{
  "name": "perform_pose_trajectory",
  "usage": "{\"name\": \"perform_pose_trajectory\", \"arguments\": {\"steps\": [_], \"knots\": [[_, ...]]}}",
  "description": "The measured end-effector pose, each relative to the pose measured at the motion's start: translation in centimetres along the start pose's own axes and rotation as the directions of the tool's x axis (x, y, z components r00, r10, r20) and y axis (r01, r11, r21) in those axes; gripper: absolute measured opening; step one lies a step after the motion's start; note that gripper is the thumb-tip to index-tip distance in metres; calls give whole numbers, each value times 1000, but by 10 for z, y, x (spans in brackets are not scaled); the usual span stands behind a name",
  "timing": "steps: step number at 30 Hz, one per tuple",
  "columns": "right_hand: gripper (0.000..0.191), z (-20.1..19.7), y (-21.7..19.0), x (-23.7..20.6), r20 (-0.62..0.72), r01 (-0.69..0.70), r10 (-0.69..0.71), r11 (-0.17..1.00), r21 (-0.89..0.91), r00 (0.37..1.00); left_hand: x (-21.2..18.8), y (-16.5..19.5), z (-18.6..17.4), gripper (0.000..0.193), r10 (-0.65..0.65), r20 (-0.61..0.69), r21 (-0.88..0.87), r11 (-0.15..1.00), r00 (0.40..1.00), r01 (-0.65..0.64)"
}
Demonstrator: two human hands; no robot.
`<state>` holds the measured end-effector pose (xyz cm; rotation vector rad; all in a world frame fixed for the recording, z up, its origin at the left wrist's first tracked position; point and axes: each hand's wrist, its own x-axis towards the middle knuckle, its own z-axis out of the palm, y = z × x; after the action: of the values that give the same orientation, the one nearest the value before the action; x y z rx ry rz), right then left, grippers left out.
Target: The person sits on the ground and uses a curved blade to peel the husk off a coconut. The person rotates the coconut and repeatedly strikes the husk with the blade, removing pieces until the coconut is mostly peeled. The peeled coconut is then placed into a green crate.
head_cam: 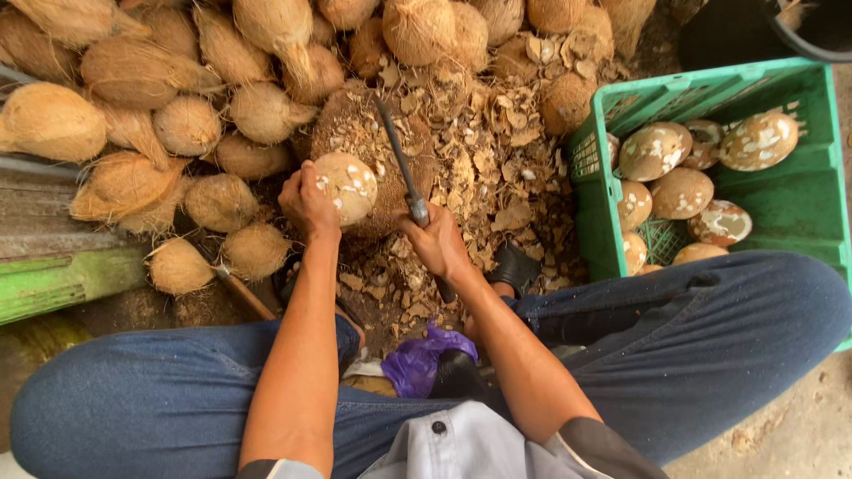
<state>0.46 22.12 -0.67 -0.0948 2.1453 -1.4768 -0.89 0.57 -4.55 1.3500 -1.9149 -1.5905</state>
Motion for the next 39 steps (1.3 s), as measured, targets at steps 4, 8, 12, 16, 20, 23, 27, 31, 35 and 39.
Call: {"name": "perform_pose_trajectory", "arguments": {"steps": [4, 8, 12, 16, 20, 23, 27, 31, 35, 39], "knots": [[31, 1, -4, 3, 187, -157, 195, 967, -201, 963, 7, -7, -1, 39, 94, -36, 7, 996, 995, -94], [37, -3, -11, 0, 120, -137, 142, 989, -50, 982, 11, -12, -4, 44, 93, 27, -8, 996, 995, -93], [28, 2, -11, -5, 105, -22, 22, 1000, 4, 994, 12, -14, -8, 48, 162, 59, 78, 983, 985, -167], [23, 6, -9, 0, 212, -133, 107, 985, 112, 971, 9, -6, -7, 38, 184, 31, 52, 981, 982, -185], [37, 3, -11, 3, 172, -262, 230, 946, 193, 958, 3, 2, -7, 30, 200, -56, 126, 973, 978, -192], [31, -6, -16, 7, 126, -322, 300, 919, 226, 945, 3, -1, -5, 30, 483, -104, 301, 848, 869, -435], [27, -9, -21, 7, 70, -310, 302, 940, 142, 951, -3, -14, -3, 39, 561, -79, 485, 744, 824, -460], [24, -2, -19, 8, 83, -234, 221, 950, 207, 972, -31, -20, -11, 36, 499, 70, 527, 717, 864, -457], [21, -4, -14, 13, 92, -255, 243, 956, 147, 966, -53, -1, -20, 121, 582, 273, 576, 539, 766, -615], [23, -16, -12, 14, 104, -218, 203, 961, 171, 974, -45, 22, -30, 125, 338, 351, 293, 846, 873, -445]]}}
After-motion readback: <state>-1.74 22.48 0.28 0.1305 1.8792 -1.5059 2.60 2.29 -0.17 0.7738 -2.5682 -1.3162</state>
